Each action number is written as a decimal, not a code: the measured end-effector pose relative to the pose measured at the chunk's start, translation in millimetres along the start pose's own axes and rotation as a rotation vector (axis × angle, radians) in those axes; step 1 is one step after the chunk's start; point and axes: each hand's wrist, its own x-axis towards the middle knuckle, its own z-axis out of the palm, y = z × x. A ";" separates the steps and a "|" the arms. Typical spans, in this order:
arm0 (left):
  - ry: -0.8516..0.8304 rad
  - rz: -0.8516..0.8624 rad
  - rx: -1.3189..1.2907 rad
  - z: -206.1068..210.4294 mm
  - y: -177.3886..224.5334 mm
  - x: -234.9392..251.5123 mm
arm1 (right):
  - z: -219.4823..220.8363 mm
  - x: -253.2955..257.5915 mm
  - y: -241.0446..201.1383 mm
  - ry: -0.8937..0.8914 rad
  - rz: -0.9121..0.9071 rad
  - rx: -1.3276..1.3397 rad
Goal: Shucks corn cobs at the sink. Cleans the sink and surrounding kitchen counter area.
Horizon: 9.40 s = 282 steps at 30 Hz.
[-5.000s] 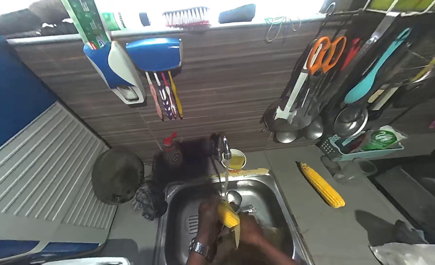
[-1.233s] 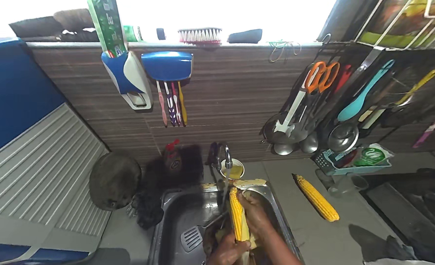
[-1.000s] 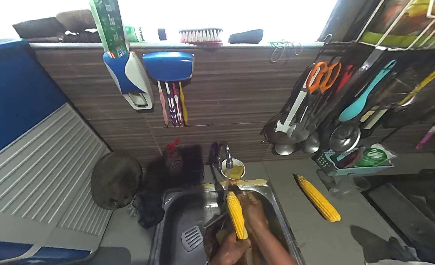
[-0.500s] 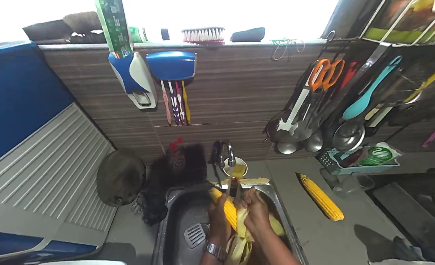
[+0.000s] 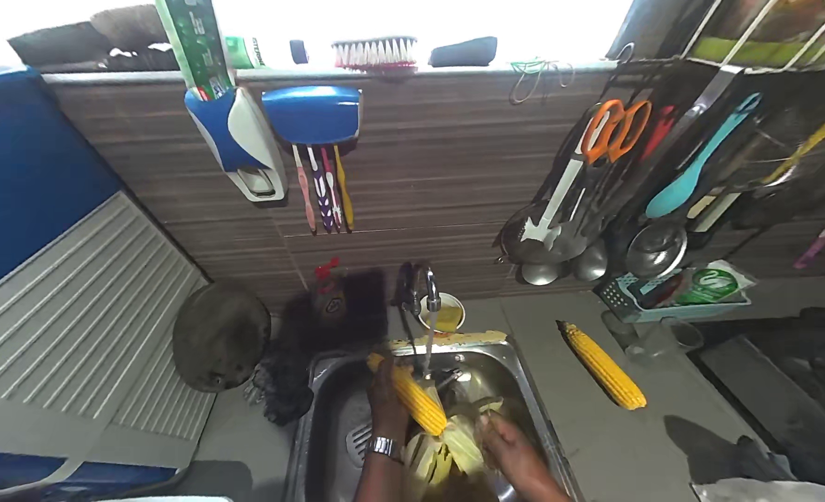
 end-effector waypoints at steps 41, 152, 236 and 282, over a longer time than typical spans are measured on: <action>-0.252 -0.287 0.092 -37.6 -14.1 -5.0 | -15.9 46.0 25.9 -0.259 0.285 -0.805; -0.349 0.053 0.428 -23.0 -30.4 -33.2 | 83.4 106.4 -78.6 0.081 -0.076 -0.170; -0.673 -0.131 2.057 -132.7 -27.6 -25.9 | -60.1 2.9 83.7 -0.008 0.011 -1.264; -0.896 -0.011 1.343 -129.3 -37.1 -36.5 | 57.7 36.0 60.6 -0.882 0.213 -1.033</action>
